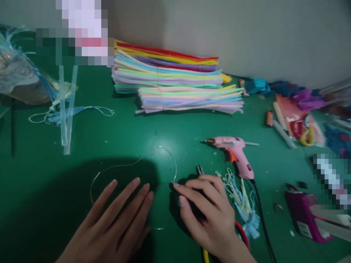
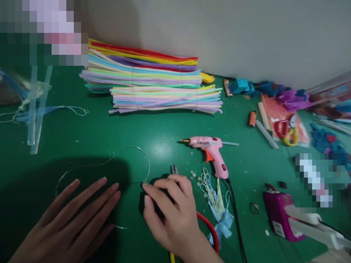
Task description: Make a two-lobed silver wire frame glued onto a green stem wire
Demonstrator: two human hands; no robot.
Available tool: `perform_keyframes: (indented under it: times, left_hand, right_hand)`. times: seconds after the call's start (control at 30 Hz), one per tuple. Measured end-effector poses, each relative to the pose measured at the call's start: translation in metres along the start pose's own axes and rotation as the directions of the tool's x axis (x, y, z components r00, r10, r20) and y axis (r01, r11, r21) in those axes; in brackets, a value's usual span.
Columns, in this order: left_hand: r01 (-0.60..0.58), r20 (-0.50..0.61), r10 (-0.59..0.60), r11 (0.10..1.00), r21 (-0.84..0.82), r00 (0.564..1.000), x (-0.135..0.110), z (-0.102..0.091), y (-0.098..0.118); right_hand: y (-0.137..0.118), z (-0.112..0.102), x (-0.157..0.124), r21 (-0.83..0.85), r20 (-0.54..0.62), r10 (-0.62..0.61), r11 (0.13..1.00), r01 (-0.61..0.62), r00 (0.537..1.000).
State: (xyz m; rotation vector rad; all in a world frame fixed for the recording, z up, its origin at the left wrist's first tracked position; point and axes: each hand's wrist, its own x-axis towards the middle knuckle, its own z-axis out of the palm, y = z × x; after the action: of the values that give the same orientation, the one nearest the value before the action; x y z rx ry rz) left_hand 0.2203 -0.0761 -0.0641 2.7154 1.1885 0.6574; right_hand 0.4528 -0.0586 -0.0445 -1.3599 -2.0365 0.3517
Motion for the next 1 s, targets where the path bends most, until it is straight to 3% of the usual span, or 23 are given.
perform_keyframes:
  times: [0.27,0.5,0.63,1.0]
  left_hand:
    - [0.003,0.001,-0.003,1.0,0.0,1.0,0.001,0.0018,0.0]
    - [-0.002,-0.003,0.002,1.0,-0.007,1.0,-0.0012,-0.0002,-0.0006]
    - [-0.002,0.012,0.002,1.0,-0.01,1.0,-0.0009,0.0003,-0.0009]
    - [-0.006,0.005,0.006,1.0,-0.006,1.0,0.0001,-0.0005,-0.0008]
  right_hand:
    - [-0.0012,-0.0012,-0.0029,0.015,0.028,-0.046,0.999,0.045,0.999]
    - [-0.0018,-0.0021,-0.0027,-0.102,-0.048,-0.028,0.995,0.023,0.998]
    - [-0.0026,-0.0022,0.0001,-0.072,-0.116,-0.013,0.997,0.005,0.993]
    - [0.0012,-0.0034,-0.0048,-0.101,-0.05,-0.005,0.995,0.0,0.999]
